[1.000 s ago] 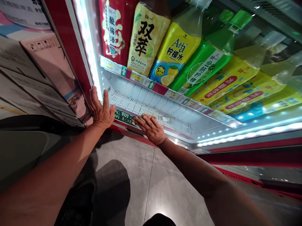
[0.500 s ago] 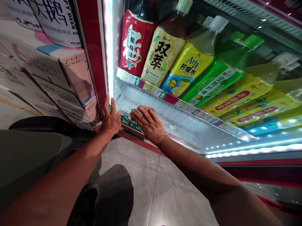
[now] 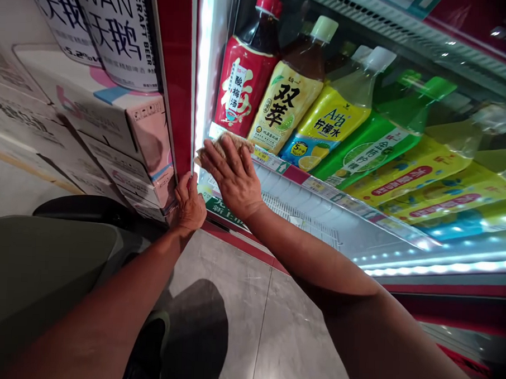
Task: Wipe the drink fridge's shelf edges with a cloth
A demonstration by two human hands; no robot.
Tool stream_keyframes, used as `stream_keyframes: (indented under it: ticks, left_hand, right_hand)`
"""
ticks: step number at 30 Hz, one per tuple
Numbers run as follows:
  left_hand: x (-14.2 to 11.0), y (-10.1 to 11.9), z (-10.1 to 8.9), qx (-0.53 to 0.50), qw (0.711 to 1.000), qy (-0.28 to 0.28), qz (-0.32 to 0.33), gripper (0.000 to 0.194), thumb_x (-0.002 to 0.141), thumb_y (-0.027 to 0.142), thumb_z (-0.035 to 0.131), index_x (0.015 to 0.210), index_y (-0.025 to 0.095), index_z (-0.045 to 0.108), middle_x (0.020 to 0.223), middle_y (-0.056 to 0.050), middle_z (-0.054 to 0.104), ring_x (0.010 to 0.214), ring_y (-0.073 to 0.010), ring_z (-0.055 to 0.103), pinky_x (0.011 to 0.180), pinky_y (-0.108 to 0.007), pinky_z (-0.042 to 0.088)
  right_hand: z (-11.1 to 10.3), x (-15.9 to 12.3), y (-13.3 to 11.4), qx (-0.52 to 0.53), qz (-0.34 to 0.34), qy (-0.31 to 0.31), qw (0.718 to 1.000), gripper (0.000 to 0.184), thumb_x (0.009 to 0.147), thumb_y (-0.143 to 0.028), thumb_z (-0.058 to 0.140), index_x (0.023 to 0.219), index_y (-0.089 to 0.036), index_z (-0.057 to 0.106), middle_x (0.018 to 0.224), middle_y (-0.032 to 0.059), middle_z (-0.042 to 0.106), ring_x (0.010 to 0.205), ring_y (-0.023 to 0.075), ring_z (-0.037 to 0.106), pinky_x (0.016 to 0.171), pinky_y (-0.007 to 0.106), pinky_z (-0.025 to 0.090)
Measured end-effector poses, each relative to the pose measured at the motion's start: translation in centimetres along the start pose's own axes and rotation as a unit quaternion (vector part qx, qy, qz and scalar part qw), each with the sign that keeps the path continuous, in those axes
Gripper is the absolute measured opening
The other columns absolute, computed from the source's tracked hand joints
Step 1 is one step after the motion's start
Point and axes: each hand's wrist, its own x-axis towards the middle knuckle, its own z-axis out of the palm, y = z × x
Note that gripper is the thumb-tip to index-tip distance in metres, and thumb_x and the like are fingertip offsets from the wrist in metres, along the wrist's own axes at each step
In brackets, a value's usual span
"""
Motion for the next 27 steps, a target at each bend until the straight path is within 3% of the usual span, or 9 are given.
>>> stream_keyframes:
  ticks: [2,7,12,14,19,23,27]
  left_hand:
    - [0.2,-0.2,0.1,-0.008,1.000,0.015,-0.017,0.064,0.084,0.010,0.048,0.147,0.011,0.044,0.150,-0.020,0.041,0.147,-0.0283,0.033,0.125,-0.046,0.026]
    - [0.1,-1.4,-0.2,-0.026,0.998,0.017,-0.060,0.066,0.079,0.010,0.050,0.144,0.008,0.044,0.144,-0.021,0.043,0.145,-0.0282,0.036,0.125,-0.044,0.027]
    - [-0.1,-2.5,-0.9,-0.025,0.995,-0.005,-0.099,0.070,0.076,0.007,0.050,0.145,0.011,0.045,0.143,-0.020,0.044,0.140,-0.0267,0.043,0.123,-0.039,0.033]
    - [-0.2,-2.8,-1.1,-0.026,0.994,-0.019,-0.102,0.071,0.075,0.007,0.050,0.145,0.013,0.045,0.144,-0.018,0.044,0.141,-0.0269,0.043,0.123,-0.040,0.033]
    - [-0.8,-3.1,-1.3,-0.046,0.994,-0.039,-0.094,0.078,0.073,0.008,0.052,0.150,0.013,0.041,0.145,-0.019,0.043,0.141,-0.0273,0.044,0.122,-0.040,0.035]
    - [-1.2,-3.6,-1.1,-0.056,0.993,-0.032,-0.097,0.080,0.071,0.007,0.052,0.150,0.011,0.039,0.146,-0.020,0.042,0.143,-0.0277,0.042,0.123,-0.040,0.034]
    - [-1.6,-4.7,-0.1,-0.064,0.984,-0.031,-0.160,0.076,0.071,0.009,0.053,0.146,0.013,0.042,0.144,-0.020,0.045,0.136,-0.0276,0.051,0.120,-0.040,0.039]
  right_hand:
    - [0.3,1.5,-0.6,0.007,0.010,-0.015,1.000,0.066,0.101,-0.009,0.037,0.163,-0.020,0.020,0.170,0.0018,0.021,0.159,0.0228,0.005,0.133,0.055,0.011]
    - [2.1,2.3,-1.8,0.048,-0.048,-0.090,0.994,0.062,0.100,-0.006,0.030,0.161,-0.014,0.025,0.168,0.0046,0.030,0.158,0.0205,0.015,0.133,0.049,0.017]
    - [1.3,3.6,-2.0,0.043,0.004,-0.010,0.999,0.063,0.100,-0.006,0.028,0.162,-0.014,0.022,0.170,0.0029,0.023,0.159,0.0224,0.006,0.133,0.054,0.011]
    - [1.6,3.7,-2.1,0.042,0.004,-0.015,0.999,0.063,0.100,-0.006,0.027,0.162,-0.012,0.021,0.170,0.0041,0.022,0.159,0.0226,0.006,0.133,0.053,0.011]
    - [3.5,3.3,-2.8,0.061,-0.054,-0.114,0.990,0.059,0.100,-0.008,0.027,0.159,-0.006,0.029,0.168,0.0088,0.028,0.158,0.0193,0.016,0.134,0.043,0.018]
    - [4.9,2.8,-3.3,0.069,-0.039,-0.081,0.994,0.058,0.101,-0.008,0.023,0.159,-0.006,0.030,0.168,0.0066,0.027,0.159,0.0186,0.014,0.134,0.043,0.016]
    - [8.3,0.5,-3.9,0.091,-0.047,-0.092,0.990,0.058,0.100,-0.007,0.026,0.158,-0.005,0.031,0.167,0.0084,0.031,0.158,0.0195,0.019,0.133,0.044,0.021]
